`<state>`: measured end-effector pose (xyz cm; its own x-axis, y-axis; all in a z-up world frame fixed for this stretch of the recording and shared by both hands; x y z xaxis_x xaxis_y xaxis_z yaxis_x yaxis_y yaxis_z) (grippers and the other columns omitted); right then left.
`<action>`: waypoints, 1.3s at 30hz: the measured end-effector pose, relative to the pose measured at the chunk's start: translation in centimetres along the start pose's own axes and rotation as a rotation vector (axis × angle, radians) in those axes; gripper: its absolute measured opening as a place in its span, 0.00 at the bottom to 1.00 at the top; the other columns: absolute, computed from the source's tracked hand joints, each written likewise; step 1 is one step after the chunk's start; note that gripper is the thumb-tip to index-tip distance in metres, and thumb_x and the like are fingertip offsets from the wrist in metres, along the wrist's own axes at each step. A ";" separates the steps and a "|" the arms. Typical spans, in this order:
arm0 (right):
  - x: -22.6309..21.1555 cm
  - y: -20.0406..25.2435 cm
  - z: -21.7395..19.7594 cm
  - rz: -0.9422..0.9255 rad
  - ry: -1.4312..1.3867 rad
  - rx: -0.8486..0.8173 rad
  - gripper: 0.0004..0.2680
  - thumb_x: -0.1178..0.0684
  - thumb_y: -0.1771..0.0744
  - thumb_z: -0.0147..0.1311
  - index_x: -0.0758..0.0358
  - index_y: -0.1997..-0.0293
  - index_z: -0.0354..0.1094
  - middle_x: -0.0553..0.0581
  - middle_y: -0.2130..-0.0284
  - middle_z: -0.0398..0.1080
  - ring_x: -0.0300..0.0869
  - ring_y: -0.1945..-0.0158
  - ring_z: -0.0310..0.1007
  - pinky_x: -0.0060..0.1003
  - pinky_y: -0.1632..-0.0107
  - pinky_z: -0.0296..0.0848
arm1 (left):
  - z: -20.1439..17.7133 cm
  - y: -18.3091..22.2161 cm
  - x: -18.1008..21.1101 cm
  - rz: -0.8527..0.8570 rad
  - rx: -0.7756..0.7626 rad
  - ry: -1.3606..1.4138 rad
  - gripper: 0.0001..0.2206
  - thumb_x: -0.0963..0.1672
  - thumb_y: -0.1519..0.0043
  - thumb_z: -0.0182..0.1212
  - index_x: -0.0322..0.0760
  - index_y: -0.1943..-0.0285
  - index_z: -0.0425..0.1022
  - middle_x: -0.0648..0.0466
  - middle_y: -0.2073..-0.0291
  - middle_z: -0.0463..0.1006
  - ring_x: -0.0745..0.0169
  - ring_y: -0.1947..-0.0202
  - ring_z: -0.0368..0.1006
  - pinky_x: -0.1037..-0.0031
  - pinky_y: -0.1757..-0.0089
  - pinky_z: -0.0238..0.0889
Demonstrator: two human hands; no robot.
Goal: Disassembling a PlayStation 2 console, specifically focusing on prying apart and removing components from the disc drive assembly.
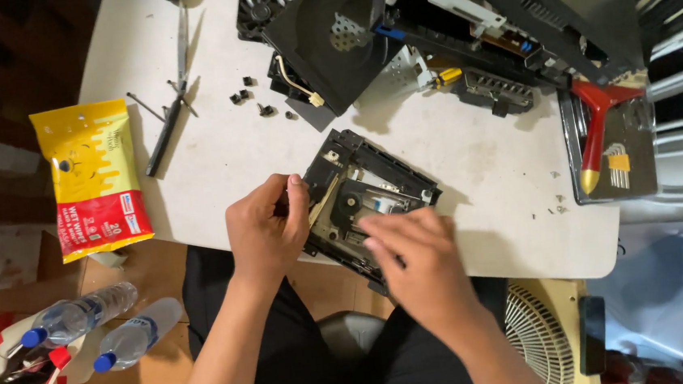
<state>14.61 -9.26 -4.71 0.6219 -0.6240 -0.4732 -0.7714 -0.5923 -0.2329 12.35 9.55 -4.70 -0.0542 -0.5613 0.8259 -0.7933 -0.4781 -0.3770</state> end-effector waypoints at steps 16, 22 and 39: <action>2.2 0.1 -0.8 0.114 0.002 -0.187 0.20 0.52 0.42 0.71 0.55 0.45 0.76 0.60 0.47 0.59 0.50 0.51 0.59 0.42 0.49 0.68 | 0.5 0.0 -0.1 -0.001 -0.019 0.041 0.11 0.36 0.36 0.59 0.27 0.74 0.75 0.58 0.88 0.63 0.70 0.88 0.51 0.78 0.80 0.45; 1.6 0.2 -0.9 0.149 0.092 -0.096 0.14 0.55 0.43 0.69 0.54 0.56 0.79 0.60 0.54 0.60 0.52 0.52 0.60 0.44 0.50 0.71 | 0.7 0.0 0.1 0.032 -0.035 -0.017 0.09 0.37 0.37 0.59 0.28 0.72 0.76 0.57 0.88 0.65 0.69 0.89 0.52 0.77 0.81 0.46; 3.0 -0.2 -1.2 0.241 0.013 -0.097 0.13 0.49 0.38 0.67 0.55 0.51 0.79 0.55 0.59 0.62 0.45 0.52 0.58 0.36 0.55 0.66 | 1.0 0.1 0.2 0.037 -0.061 -0.009 0.10 0.37 0.36 0.59 0.28 0.72 0.76 0.57 0.88 0.65 0.69 0.88 0.51 0.77 0.80 0.45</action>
<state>16.82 -11.63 -5.12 0.4237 -0.7592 -0.4940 -0.8813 -0.4715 -0.0313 12.88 8.75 -4.96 -0.0789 -0.5836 0.8082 -0.8261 -0.4155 -0.3807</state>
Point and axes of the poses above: each hand's wrist, its own y-axis away from the middle knuckle, its own z-axis out of the palm, x = y × z, the point moved 9 cm from there along -y, towards the middle knuckle
